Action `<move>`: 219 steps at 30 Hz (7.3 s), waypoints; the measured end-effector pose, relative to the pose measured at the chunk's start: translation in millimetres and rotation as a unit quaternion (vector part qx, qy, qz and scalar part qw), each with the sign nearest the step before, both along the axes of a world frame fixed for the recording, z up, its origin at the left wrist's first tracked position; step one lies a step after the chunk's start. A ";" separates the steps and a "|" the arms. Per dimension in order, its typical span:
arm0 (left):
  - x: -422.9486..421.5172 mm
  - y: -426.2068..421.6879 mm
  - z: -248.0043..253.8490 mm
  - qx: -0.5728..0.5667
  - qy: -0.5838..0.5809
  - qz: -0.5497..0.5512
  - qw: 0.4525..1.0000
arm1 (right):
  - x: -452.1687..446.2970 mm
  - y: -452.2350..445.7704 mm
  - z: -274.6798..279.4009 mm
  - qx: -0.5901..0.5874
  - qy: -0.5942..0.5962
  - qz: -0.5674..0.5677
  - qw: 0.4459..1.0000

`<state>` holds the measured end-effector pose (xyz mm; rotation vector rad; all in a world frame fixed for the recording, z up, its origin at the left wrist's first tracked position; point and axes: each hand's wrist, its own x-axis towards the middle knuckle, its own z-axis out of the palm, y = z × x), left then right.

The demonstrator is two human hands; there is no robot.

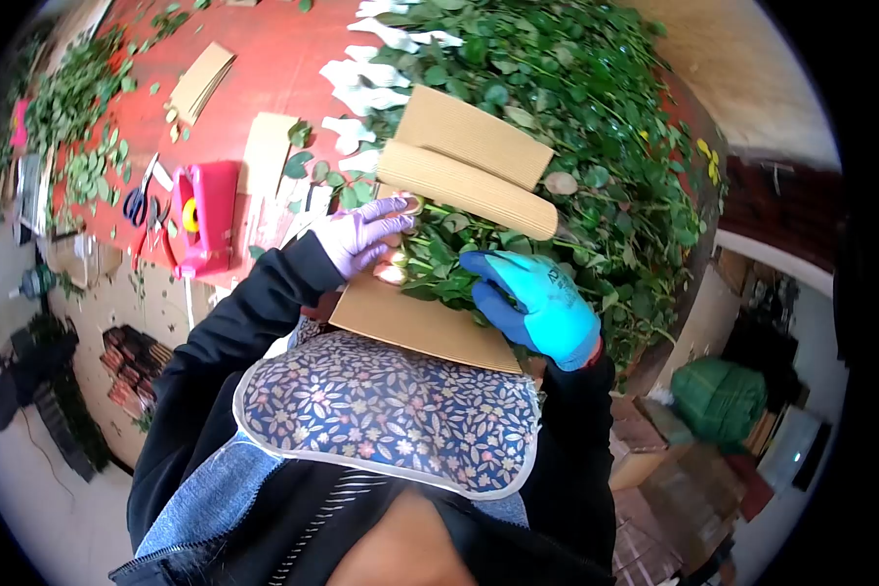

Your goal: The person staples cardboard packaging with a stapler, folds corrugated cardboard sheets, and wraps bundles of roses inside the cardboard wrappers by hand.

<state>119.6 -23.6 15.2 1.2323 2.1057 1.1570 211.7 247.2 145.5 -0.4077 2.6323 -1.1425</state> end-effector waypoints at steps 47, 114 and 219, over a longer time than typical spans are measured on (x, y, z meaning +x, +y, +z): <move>30.3 -10.7 -15.1 -0.097 0.078 -0.131 0.984 | -7.2 -45.4 -120.7 0.351 -0.034 0.117 0.928; 20.5 22.7 -17.0 -0.042 0.104 0.055 0.992 | -13.5 -37.2 -117.7 0.330 0.123 0.034 0.935; 33.6 5.7 -19.6 -0.087 0.127 -0.016 0.988 | -22.3 -48.0 -129.8 0.346 0.094 0.074 0.931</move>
